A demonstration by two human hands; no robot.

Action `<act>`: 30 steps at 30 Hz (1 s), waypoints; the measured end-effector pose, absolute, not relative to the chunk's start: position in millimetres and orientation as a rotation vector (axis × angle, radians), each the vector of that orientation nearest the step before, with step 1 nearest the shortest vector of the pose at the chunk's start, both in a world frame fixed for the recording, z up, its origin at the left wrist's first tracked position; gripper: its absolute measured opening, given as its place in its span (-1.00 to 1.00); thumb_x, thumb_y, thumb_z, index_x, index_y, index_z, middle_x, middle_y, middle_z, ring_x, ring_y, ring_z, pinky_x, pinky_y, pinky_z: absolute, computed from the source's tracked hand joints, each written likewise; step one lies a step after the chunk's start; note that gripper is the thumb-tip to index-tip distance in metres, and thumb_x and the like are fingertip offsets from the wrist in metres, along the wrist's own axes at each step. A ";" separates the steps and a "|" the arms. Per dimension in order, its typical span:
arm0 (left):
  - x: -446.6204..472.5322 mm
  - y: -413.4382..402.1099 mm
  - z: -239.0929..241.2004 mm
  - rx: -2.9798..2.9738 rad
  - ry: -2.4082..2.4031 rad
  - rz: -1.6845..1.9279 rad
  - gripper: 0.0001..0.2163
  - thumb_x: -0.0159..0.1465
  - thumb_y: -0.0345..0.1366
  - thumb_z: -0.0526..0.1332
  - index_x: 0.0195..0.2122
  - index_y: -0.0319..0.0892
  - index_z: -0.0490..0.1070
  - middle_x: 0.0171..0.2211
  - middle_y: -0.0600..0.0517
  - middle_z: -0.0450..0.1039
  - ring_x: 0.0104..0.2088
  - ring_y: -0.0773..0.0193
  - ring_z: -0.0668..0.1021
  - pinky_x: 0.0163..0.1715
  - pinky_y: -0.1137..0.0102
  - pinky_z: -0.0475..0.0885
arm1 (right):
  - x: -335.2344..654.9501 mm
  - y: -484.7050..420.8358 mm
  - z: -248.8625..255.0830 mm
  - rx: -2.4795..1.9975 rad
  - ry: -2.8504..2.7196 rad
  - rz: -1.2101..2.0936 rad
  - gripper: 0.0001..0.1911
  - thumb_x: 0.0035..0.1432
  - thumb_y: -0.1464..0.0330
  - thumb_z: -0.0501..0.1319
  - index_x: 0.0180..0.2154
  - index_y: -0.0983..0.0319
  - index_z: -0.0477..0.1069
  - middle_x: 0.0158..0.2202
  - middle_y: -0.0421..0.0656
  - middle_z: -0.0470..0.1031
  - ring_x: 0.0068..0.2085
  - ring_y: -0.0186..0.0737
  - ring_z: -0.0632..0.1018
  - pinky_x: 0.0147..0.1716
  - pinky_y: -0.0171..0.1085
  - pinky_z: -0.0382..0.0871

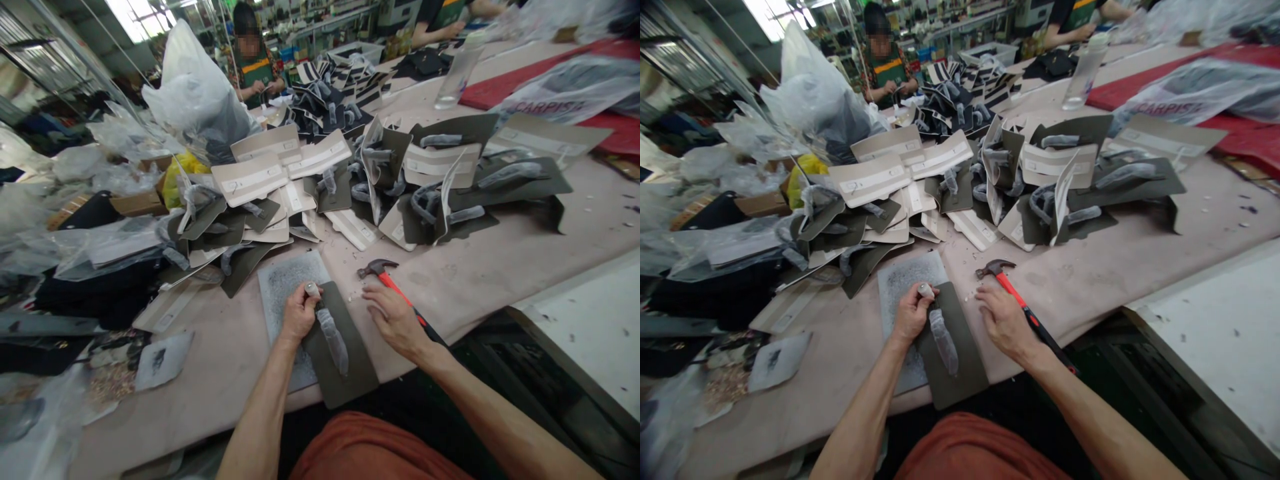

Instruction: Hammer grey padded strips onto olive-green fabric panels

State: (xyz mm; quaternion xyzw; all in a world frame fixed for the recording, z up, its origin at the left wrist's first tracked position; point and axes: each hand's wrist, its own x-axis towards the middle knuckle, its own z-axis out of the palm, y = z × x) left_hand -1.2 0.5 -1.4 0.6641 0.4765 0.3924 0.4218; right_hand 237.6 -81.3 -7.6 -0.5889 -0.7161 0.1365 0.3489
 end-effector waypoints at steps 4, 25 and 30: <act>-2.4 3.7 4.8 1.721 1.133 0.933 -0.85 0.22 -0.38 0.20 -0.21 -0.12 0.50 -0.27 0.00 0.62 -0.23 0.17 0.60 -0.15 0.33 0.45 | 278.4 -88.4 -11.5 -2.063 -1.780 0.234 -0.69 0.18 0.33 0.19 -0.05 0.31 0.42 -0.07 0.13 0.46 -0.04 0.09 0.47 -0.04 0.00 0.37; -7.8 -4.2 -8.5 1.873 1.087 0.981 -0.84 0.28 -0.36 0.15 -0.17 -0.12 0.49 -0.25 -0.01 0.62 -0.25 0.20 0.61 -0.20 0.33 0.47 | 229.4 -86.2 99.6 -1.626 -1.851 0.471 -0.70 0.32 0.14 0.02 -0.40 0.17 0.23 -0.61 -0.24 0.26 -0.62 -0.35 0.19 -0.59 -0.27 -0.07; -9.4 -4.3 -10.6 1.850 1.077 0.979 -0.82 0.29 -0.35 0.15 -0.12 -0.11 0.48 -0.23 -0.01 0.61 -0.21 0.19 0.61 -0.16 0.33 0.45 | 234.9 -78.8 133.7 -1.662 -2.038 0.331 -0.74 0.33 0.20 0.05 -0.40 0.16 0.24 -0.64 -0.25 0.25 -0.65 -0.34 0.14 -0.58 -0.23 -0.15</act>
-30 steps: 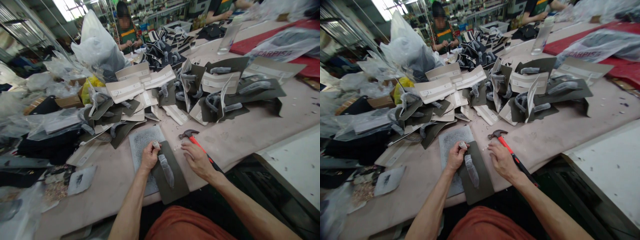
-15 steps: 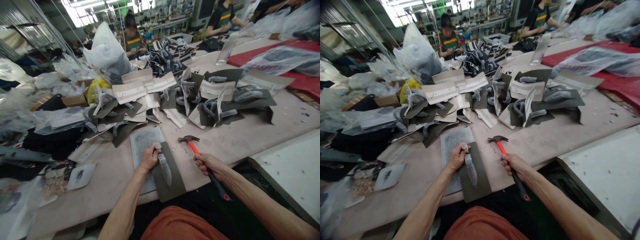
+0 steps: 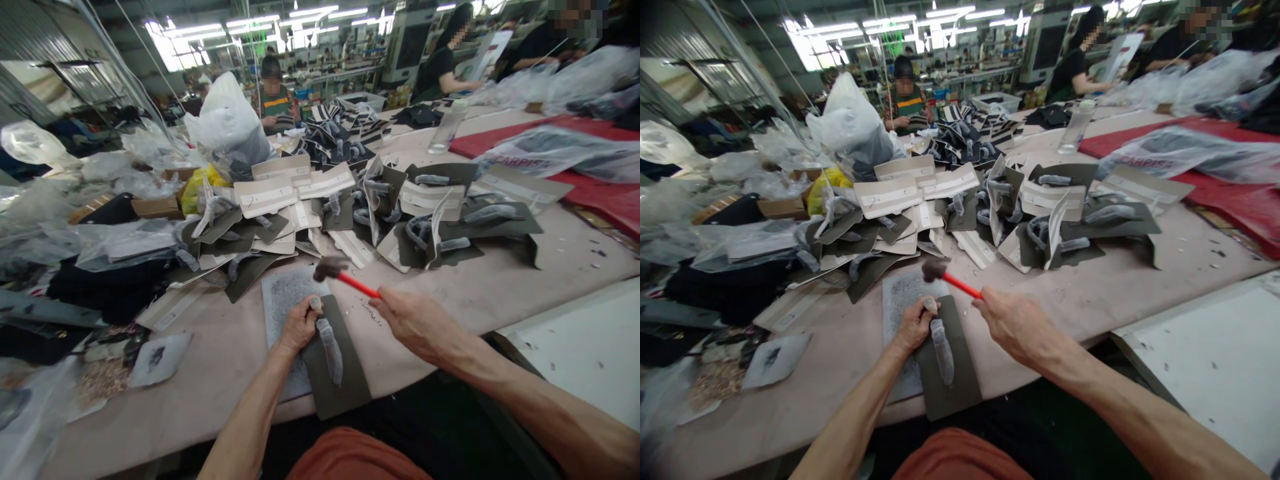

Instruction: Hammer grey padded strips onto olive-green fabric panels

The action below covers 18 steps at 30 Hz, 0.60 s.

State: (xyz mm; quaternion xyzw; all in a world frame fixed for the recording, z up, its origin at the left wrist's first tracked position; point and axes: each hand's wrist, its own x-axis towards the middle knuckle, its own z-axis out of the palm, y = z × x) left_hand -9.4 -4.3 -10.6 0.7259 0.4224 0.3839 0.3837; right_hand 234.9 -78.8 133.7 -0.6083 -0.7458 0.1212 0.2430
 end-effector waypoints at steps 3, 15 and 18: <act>-9.4 -4.6 -12.8 1.840 1.080 0.970 -0.82 0.29 -0.35 0.16 -0.11 -0.10 0.48 -0.22 -0.01 0.61 -0.20 0.18 0.61 -0.13 0.31 0.45 | 227.5 -77.0 156.4 -1.524 -1.683 0.189 -0.73 0.39 0.17 -0.03 -0.34 0.14 0.22 -0.59 -0.25 0.27 -0.61 -0.31 0.25 -0.57 -0.27 -0.01; -9.9 -3.8 -15.8 1.889 1.103 0.918 -0.81 0.26 -0.37 0.15 -0.13 -0.11 0.48 -0.25 0.03 0.59 -0.23 0.21 0.58 -0.14 0.35 0.44 | 256.8 -88.5 68.7 -2.041 -2.154 0.674 -0.66 0.40 0.17 -0.07 -0.30 0.20 0.32 -0.52 -0.17 0.39 -0.54 -0.28 0.34 -0.51 -0.26 0.01; -10.1 -3.9 -15.9 1.874 1.115 0.903 -0.83 0.26 -0.36 0.15 -0.15 -0.13 0.46 -0.25 0.03 0.58 -0.22 0.22 0.58 -0.13 0.36 0.44 | 267.0 -89.6 41.3 -2.178 -2.043 0.767 -0.62 0.43 0.23 -0.12 -0.30 0.25 0.35 -0.45 -0.10 0.45 -0.43 -0.20 0.47 -0.40 -0.26 0.22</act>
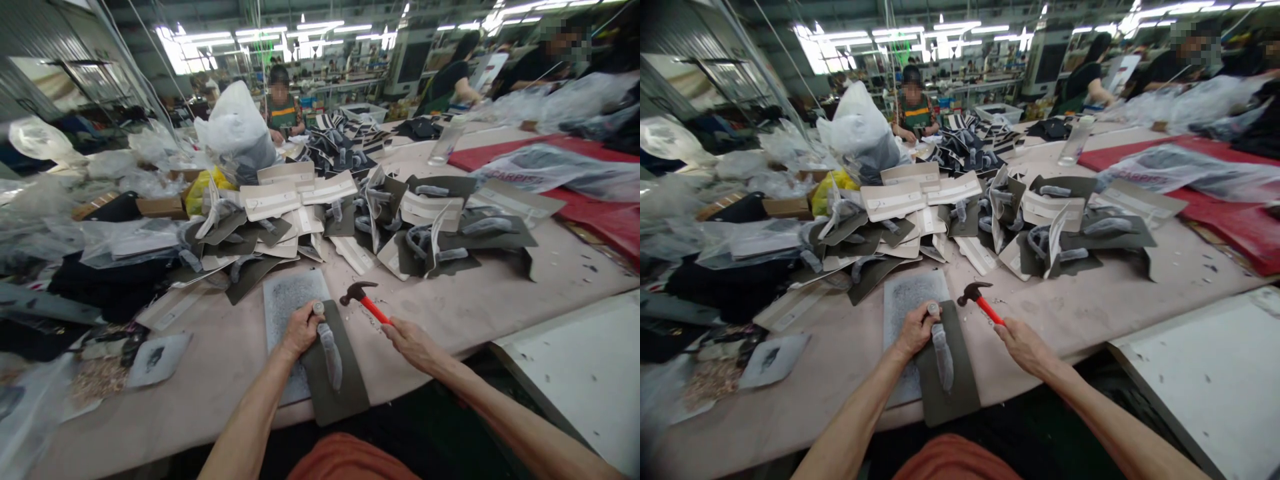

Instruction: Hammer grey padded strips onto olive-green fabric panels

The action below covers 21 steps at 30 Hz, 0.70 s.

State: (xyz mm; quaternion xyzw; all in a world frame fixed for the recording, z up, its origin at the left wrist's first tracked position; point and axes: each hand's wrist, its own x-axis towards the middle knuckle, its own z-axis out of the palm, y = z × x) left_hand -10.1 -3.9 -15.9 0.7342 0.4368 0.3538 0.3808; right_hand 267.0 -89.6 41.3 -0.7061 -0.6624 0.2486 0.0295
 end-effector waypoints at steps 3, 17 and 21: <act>-10.4 -3.9 -15.2 1.854 1.102 0.917 -0.84 0.25 -0.36 0.16 -0.16 -0.13 0.46 -0.25 0.03 0.58 -0.22 0.22 0.58 -0.14 0.36 0.44 | 259.2 -93.1 23.2 -2.252 -2.017 0.506 -0.71 0.36 0.31 0.01 -0.05 0.36 0.36 -0.17 0.12 0.48 -0.21 -0.01 0.52 -0.25 -0.14 0.32; -11.2 19.8 -13.8 1.033 1.295 1.353 -0.68 0.08 -0.08 0.38 -0.34 -0.24 0.45 -0.41 0.00 0.58 -0.39 0.25 0.61 -0.31 0.37 0.53 | 162.4 -86.3 64.3 -1.251 -2.740 0.023 -0.84 0.13 0.40 0.21 -0.21 0.29 0.46 -0.01 0.07 0.40 0.00 0.05 0.35 0.10 0.04 0.18; -30.7 39.0 37.6 1.079 1.278 1.543 -0.64 0.01 -0.10 0.45 -0.29 -0.26 0.48 -0.39 -0.01 0.60 -0.38 0.25 0.63 -0.26 0.34 0.55 | 164.5 -90.1 83.5 -1.518 -2.629 -0.041 -0.82 0.28 0.34 0.10 -0.26 0.29 0.43 -0.28 0.03 0.47 -0.11 0.03 0.44 0.05 0.01 0.20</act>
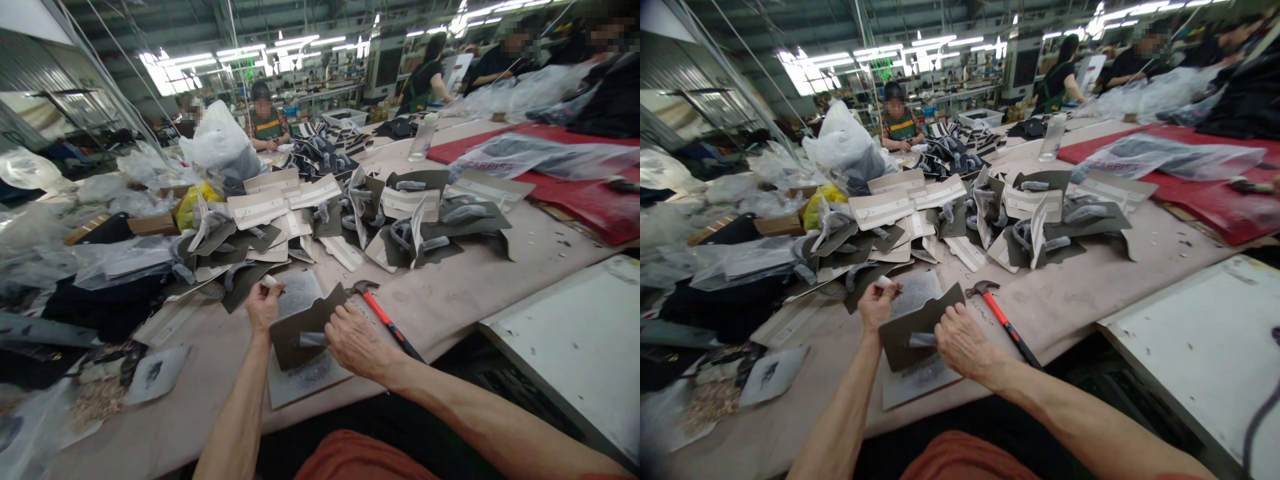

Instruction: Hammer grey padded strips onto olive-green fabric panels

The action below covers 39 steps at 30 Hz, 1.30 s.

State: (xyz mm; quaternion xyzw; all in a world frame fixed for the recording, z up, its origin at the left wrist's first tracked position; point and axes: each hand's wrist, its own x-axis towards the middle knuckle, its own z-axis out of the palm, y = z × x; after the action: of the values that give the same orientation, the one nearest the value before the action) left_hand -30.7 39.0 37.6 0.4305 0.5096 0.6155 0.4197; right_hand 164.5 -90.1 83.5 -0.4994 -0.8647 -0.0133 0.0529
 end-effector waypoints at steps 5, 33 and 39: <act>-33.4 34.0 89.8 1.353 1.250 1.609 -0.68 0.09 -0.17 0.43 -0.19 -0.22 0.51 -0.31 -0.01 0.62 -0.32 0.26 0.63 -0.21 0.39 0.53 | 152.6 -80.5 92.3 -2.010 -2.186 0.330 -0.68 0.33 0.19 0.06 -0.06 0.29 0.36 -0.33 0.02 0.53 -0.28 -0.02 0.56 -0.22 -0.15 0.30; 20.5 9.4 -13.6 1.375 1.171 1.063 -0.77 0.24 -0.15 0.27 -0.17 -0.16 0.46 -0.26 -0.01 0.63 -0.21 0.19 0.63 -0.13 0.33 0.49 | 164.7 -88.1 27.5 -1.648 -1.461 1.163 -0.41 0.18 0.17 0.19 0.17 0.34 0.40 0.10 0.06 0.50 0.07 -0.01 0.52 0.08 -0.08 0.37; 21.4 8.5 -13.3 1.443 1.190 1.035 -0.82 0.25 -0.21 0.25 -0.17 -0.15 0.46 -0.26 -0.01 0.63 -0.21 0.19 0.63 -0.13 0.34 0.48 | 165.4 -91.5 26.4 -1.651 -1.452 1.203 -0.40 0.21 0.15 0.18 0.20 0.32 0.36 -0.01 0.02 0.56 -0.09 -0.08 0.59 -0.07 -0.15 0.45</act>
State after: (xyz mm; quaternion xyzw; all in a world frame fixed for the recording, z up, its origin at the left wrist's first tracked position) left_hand 21.4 8.5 -13.3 0.5916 0.4880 0.4245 0.4813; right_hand 165.4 -91.5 26.4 -0.6259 -0.5504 0.4558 0.3124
